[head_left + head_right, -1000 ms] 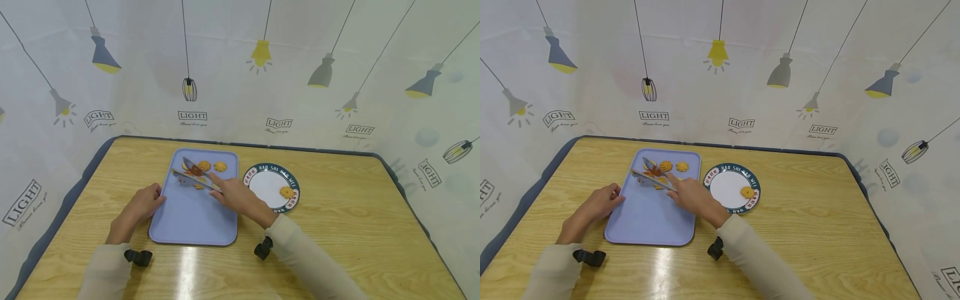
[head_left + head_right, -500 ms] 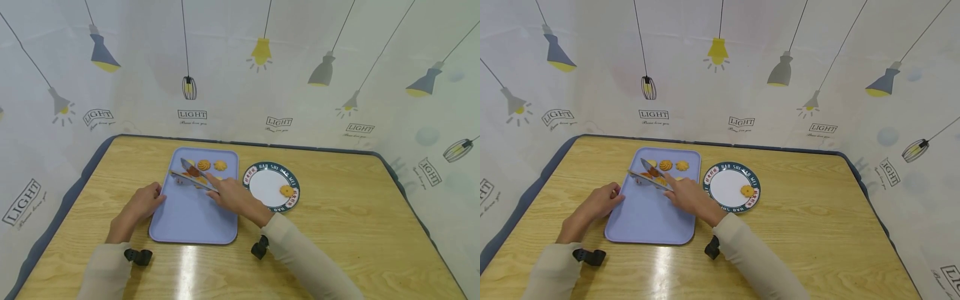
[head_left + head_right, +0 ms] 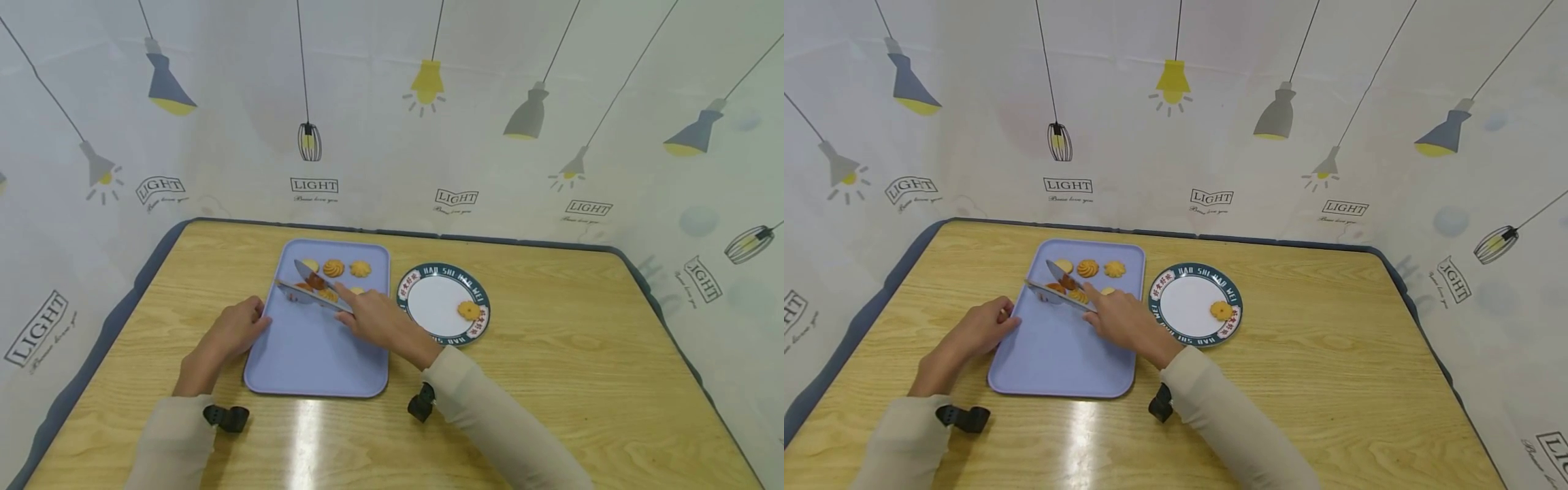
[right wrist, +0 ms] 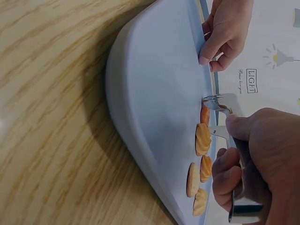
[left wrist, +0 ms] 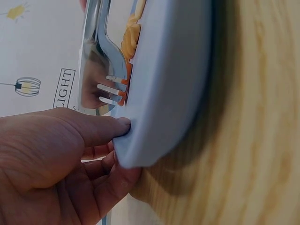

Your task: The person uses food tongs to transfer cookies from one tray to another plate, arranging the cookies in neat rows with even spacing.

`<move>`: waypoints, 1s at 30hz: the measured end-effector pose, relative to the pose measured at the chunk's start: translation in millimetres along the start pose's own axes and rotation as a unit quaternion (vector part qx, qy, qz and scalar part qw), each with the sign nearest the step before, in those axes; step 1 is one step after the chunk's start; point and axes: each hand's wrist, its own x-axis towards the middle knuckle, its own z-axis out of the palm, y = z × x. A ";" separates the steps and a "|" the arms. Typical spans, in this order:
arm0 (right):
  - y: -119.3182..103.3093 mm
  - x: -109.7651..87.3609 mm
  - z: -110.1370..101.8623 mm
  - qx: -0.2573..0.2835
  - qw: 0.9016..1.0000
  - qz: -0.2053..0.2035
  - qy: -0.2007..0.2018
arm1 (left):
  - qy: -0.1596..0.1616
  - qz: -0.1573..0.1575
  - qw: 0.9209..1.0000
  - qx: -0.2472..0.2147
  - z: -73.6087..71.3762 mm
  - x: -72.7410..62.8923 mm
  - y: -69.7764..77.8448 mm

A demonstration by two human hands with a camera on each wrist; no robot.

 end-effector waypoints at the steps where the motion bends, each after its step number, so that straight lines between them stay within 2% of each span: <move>1: -0.1 0.3 0.1 -0.001 1.000 0.000 0.000 | 0.000 0.001 1.000 0.000 -0.1 0.0 0.1; 9: 0.4 0.8 -0.3 -0.005 1.000 -0.002 0.005 | -0.001 0.001 1.000 -0.001 -1.7 -1.1 2.2; 16: 5.2 -3.5 -4.8 0.031 0.999 -0.010 0.004 | -0.006 -0.006 1.000 -0.002 -2.5 -1.0 2.2; 24: 21.5 -20.8 -14.1 0.052 0.998 -0.004 0.019 | -0.002 -0.005 1.000 -0.004 -3.0 -1.6 1.5; 30: 38.8 -45.7 -21.1 0.065 0.997 0.015 0.029 | 0.000 -0.002 1.000 -0.008 -1.6 -0.3 0.3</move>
